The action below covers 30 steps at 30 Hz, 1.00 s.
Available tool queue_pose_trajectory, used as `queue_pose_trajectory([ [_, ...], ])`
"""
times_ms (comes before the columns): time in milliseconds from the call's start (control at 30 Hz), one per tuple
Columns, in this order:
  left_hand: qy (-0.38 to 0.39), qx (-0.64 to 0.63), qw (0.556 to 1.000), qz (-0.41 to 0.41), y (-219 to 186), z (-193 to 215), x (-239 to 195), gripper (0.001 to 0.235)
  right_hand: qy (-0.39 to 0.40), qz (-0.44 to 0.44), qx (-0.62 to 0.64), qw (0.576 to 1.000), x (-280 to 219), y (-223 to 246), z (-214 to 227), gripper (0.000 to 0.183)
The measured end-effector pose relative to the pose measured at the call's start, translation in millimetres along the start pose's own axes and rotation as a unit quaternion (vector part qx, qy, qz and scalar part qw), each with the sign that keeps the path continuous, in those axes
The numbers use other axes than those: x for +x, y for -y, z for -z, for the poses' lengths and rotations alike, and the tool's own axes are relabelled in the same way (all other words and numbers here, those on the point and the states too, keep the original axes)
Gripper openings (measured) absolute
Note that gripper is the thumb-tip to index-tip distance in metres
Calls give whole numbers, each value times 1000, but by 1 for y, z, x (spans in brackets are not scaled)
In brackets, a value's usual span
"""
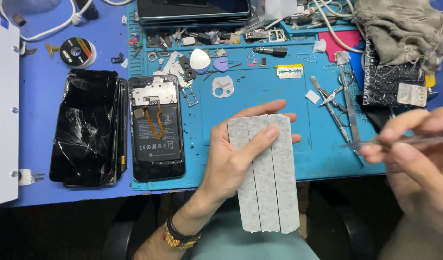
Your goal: The person uses scissors to trim the edges of a folded gray material. They then use a metal pick tool to scrape and clean the edges of the material. The work is performed on a blue workbench with various tools and a disassembled phone visible.
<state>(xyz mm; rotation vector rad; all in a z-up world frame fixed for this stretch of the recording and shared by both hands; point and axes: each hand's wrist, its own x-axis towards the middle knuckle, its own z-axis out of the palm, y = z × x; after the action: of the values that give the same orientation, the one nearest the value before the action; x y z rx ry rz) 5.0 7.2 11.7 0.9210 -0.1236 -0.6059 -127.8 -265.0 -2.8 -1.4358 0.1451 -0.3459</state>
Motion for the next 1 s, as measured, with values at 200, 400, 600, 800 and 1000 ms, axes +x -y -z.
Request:
queue_pose_trajectory([
  [200, 34, -20, 999, 24, 1, 6, -2, 39, -83, -65, 156, 982, 29, -15, -69, 29],
  [400, 34, -66, 997, 31, 8, 15, -3, 36, -53, -168, 349, 920, 44, -30, -101, 6],
  [600, 39, -64, 997, -3, 8, 15, -2, 28, -54, -218, 346, 911, 45, -27, -127, 18],
  [800, 29, -73, 997, 1, 8, 16, -6, 27, -57, -237, 377, 894, 48, -28, -137, 8],
  [1000, 37, -130, 991, 12, 8, 17, -8, 23, -55, -243, 388, 887, 46, -27, -142, 10],
])
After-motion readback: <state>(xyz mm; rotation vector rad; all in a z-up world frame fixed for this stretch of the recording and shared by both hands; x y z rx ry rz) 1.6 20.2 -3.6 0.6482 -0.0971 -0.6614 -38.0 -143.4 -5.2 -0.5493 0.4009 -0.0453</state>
